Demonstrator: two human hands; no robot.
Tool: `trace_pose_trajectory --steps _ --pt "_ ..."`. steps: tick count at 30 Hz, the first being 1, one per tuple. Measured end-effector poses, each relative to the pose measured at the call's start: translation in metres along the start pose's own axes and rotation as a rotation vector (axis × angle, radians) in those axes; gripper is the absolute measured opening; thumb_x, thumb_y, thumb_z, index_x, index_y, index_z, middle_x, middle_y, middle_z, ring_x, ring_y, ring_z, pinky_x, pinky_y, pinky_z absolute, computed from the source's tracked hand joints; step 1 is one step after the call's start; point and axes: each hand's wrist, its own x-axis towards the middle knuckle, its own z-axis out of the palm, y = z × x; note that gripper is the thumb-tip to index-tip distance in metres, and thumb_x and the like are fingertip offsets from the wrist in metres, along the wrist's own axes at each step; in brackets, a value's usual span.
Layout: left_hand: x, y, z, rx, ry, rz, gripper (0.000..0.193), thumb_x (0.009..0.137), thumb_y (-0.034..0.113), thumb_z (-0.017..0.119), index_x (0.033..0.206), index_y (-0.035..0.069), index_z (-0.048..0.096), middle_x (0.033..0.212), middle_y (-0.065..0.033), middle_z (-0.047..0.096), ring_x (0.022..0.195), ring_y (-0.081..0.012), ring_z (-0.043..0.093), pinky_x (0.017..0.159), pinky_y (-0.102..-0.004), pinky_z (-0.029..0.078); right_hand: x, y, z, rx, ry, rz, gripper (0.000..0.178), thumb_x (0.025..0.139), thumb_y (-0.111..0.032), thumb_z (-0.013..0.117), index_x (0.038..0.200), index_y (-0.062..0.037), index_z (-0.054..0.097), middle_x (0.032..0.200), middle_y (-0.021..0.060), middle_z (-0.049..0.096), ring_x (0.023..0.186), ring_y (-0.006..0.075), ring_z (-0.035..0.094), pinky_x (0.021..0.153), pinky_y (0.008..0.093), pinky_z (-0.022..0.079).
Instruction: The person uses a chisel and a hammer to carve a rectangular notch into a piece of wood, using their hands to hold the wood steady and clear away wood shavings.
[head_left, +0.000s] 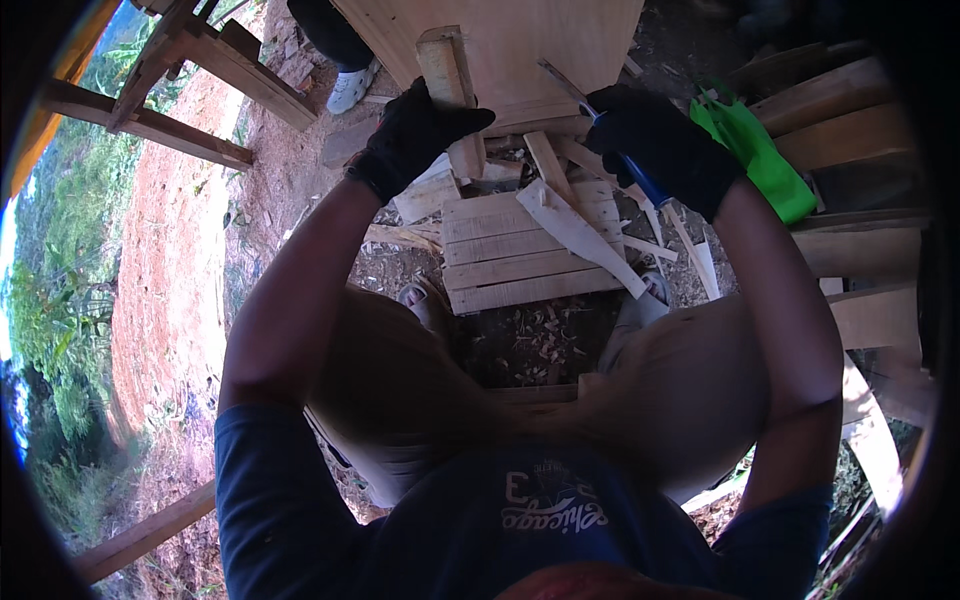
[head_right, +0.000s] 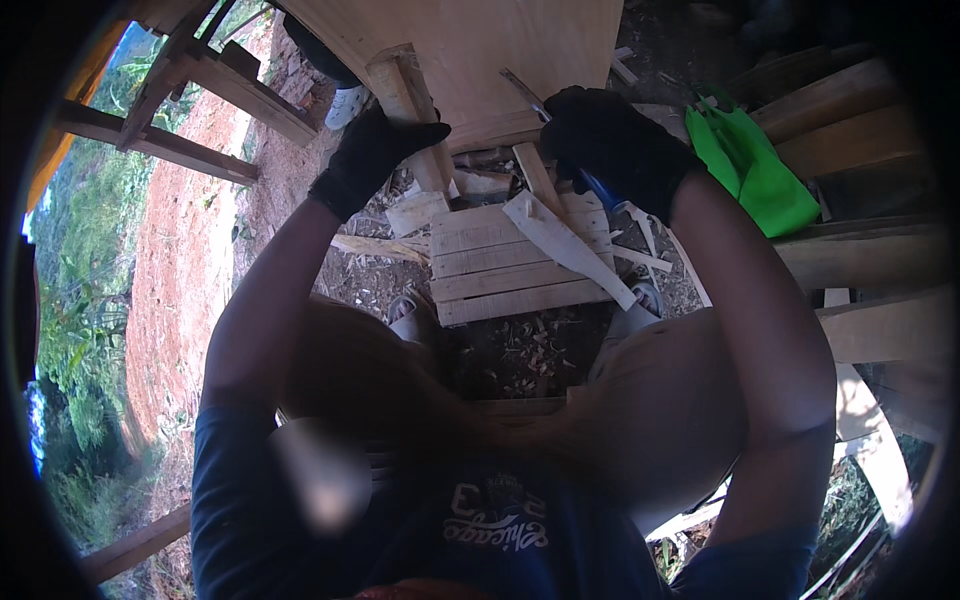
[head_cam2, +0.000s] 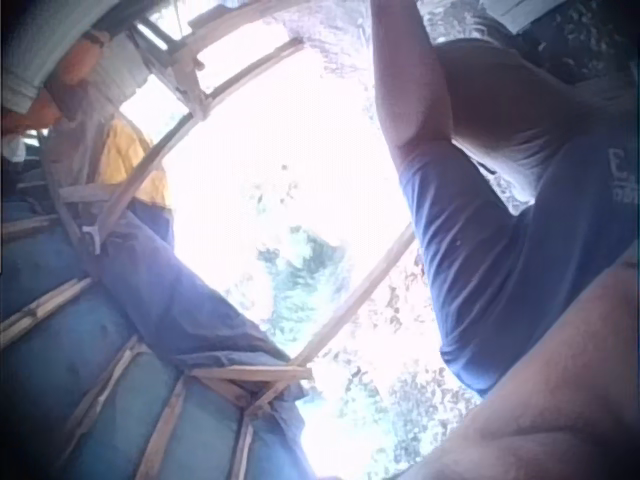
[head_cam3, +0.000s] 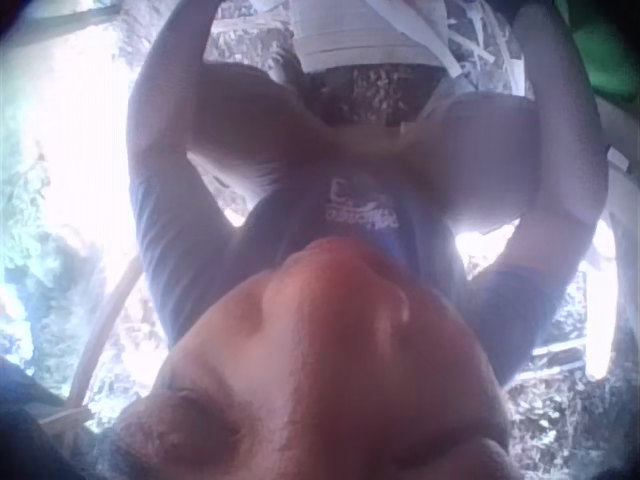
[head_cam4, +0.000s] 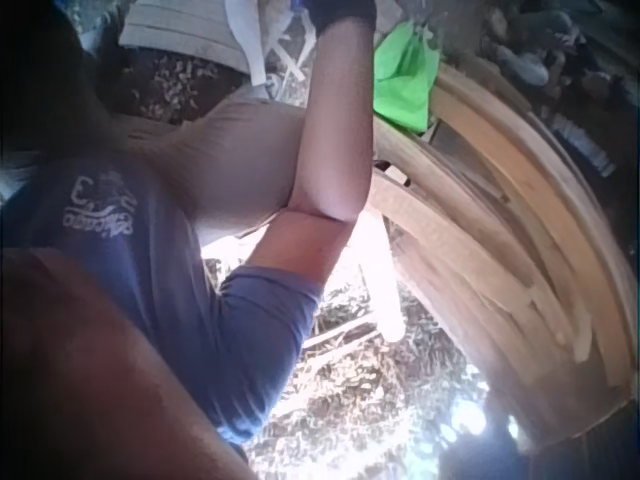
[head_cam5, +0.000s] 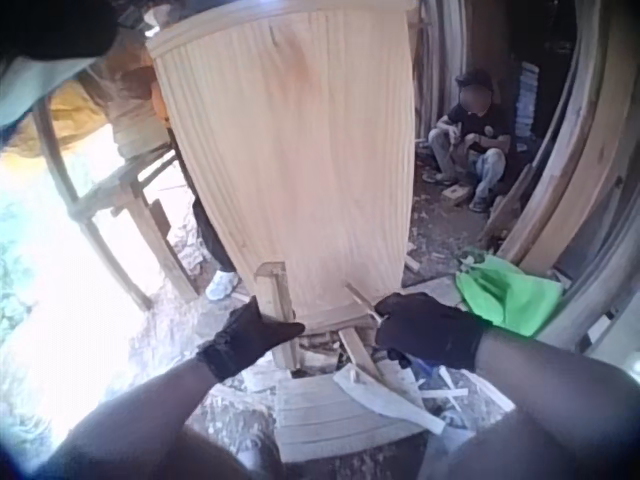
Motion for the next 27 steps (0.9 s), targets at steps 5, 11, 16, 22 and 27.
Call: trace_pose_trajectory --steps 5,11,16,22,27 --pt "-0.017 0.004 0.038 0.103 -0.066 0.024 0.076 0.082 0.045 0.088 0.132 -0.003 0.058 0.12 -0.0214 0.074 0.111 -0.031 0.074 0.095 -0.0412 0.059 0.001 0.036 -0.008 -0.081 -0.137 0.046 0.043 0.09 -0.011 0.071 0.13 0.0042 0.062 0.083 0.0114 0.07 0.063 0.0181 0.071 0.053 0.0323 0.057" --pt "-0.049 -0.021 0.08 0.085 -0.306 -0.031 0.092 0.078 0.048 0.09 0.145 -0.002 0.053 0.128 -0.0228 0.071 0.118 -0.0343 0.07 0.103 -0.0433 0.055 -0.015 -0.019 -0.005 -0.116 -0.14 0.283 0.045 0.087 -0.011 0.071 0.129 0.0055 0.063 0.088 0.0143 0.073 0.061 0.0199 0.073 0.052 0.0336 0.06" --pt "-0.039 -0.028 0.113 0.206 -0.464 -0.121 0.084 0.079 0.046 0.09 0.142 0.001 0.056 0.127 -0.0158 0.071 0.117 -0.0289 0.068 0.103 -0.0422 0.054 -0.025 -0.017 -0.015 -0.134 -0.137 0.293 0.049 0.087 -0.013 0.071 0.131 0.0064 0.063 0.088 0.0157 0.074 0.059 0.0187 0.072 0.052 0.0326 0.059" --pt "-0.043 -0.125 0.15 0.149 -0.517 0.0 0.079 0.079 0.044 0.089 0.141 0.006 0.057 0.133 -0.0164 0.067 0.122 -0.0294 0.067 0.106 -0.0427 0.052 -0.033 -0.011 -0.011 -0.138 -0.153 0.31 0.048 0.087 -0.012 0.07 0.131 0.0058 0.063 0.087 0.0156 0.074 0.058 0.0175 0.07 0.05 0.032 0.058" --pt "-0.049 -0.119 0.134 0.223 -0.635 -0.026 0.081 0.08 0.047 0.088 0.146 0.013 0.056 0.136 -0.0155 0.067 0.128 -0.0327 0.065 0.109 -0.043 0.052 -0.035 0.023 0.007 -0.11 -0.166 0.381 0.045 0.089 -0.015 0.067 0.13 0.0025 0.064 0.091 0.0178 0.075 0.064 0.0233 0.072 0.057 0.0371 0.059"
